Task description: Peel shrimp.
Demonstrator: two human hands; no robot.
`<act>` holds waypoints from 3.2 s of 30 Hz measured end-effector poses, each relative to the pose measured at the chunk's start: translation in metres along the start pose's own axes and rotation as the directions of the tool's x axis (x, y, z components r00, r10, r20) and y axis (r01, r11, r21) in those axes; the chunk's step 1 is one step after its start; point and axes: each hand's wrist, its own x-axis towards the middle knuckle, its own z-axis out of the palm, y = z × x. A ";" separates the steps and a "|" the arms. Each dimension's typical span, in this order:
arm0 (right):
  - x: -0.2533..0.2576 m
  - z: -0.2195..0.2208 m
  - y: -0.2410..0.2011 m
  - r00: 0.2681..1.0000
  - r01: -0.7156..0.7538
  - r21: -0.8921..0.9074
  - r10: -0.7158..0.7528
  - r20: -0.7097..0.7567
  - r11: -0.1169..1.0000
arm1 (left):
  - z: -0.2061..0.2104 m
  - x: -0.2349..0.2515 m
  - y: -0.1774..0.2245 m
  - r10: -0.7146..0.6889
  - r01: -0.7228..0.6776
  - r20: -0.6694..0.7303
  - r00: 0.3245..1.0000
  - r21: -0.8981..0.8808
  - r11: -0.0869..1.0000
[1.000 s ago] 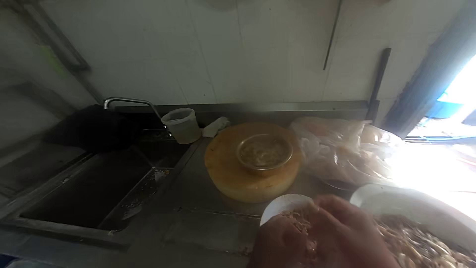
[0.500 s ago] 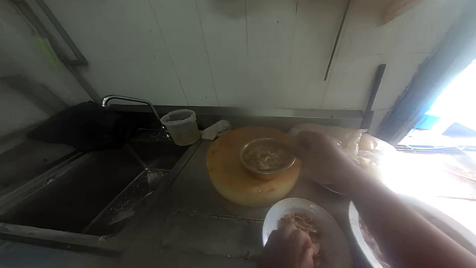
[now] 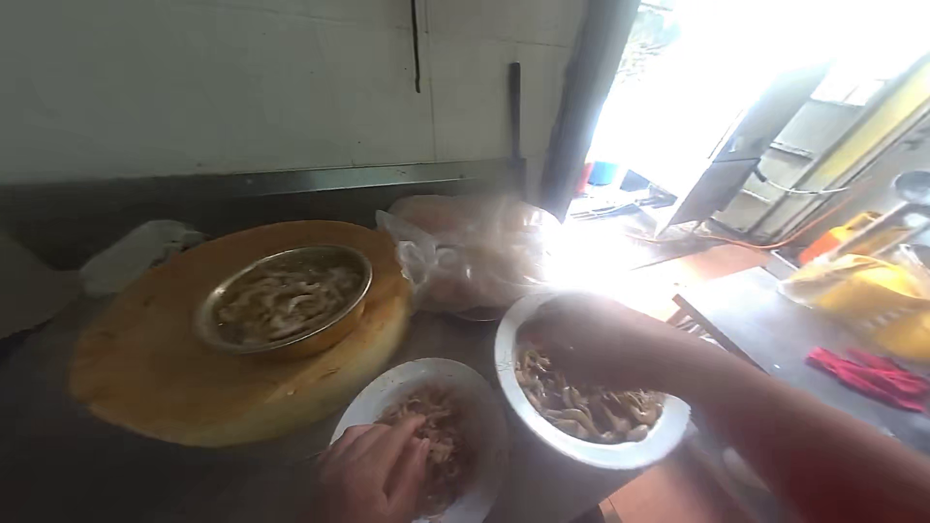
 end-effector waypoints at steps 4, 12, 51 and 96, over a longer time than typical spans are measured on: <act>-0.033 0.031 0.017 0.928 -0.196 -0.048 0.201 0.313 0.979 | 0.008 0.006 0.013 0.029 -0.026 0.033 0.999 -0.098 0.995; -0.051 0.059 0.021 0.962 -0.257 0.231 0.226 0.153 0.938 | 0.019 0.014 0.036 0.130 -0.132 -0.027 0.991 -0.302 0.944; 0.003 0.082 -0.043 0.936 0.161 0.817 0.176 -0.304 0.554 | 0.039 0.053 0.035 -0.032 0.021 0.058 0.998 0.184 0.983; 0.025 0.129 -0.089 0.834 0.552 0.812 -0.155 -0.530 0.190 | -0.011 -0.024 0.023 -0.220 0.257 0.222 0.950 -0.956 0.145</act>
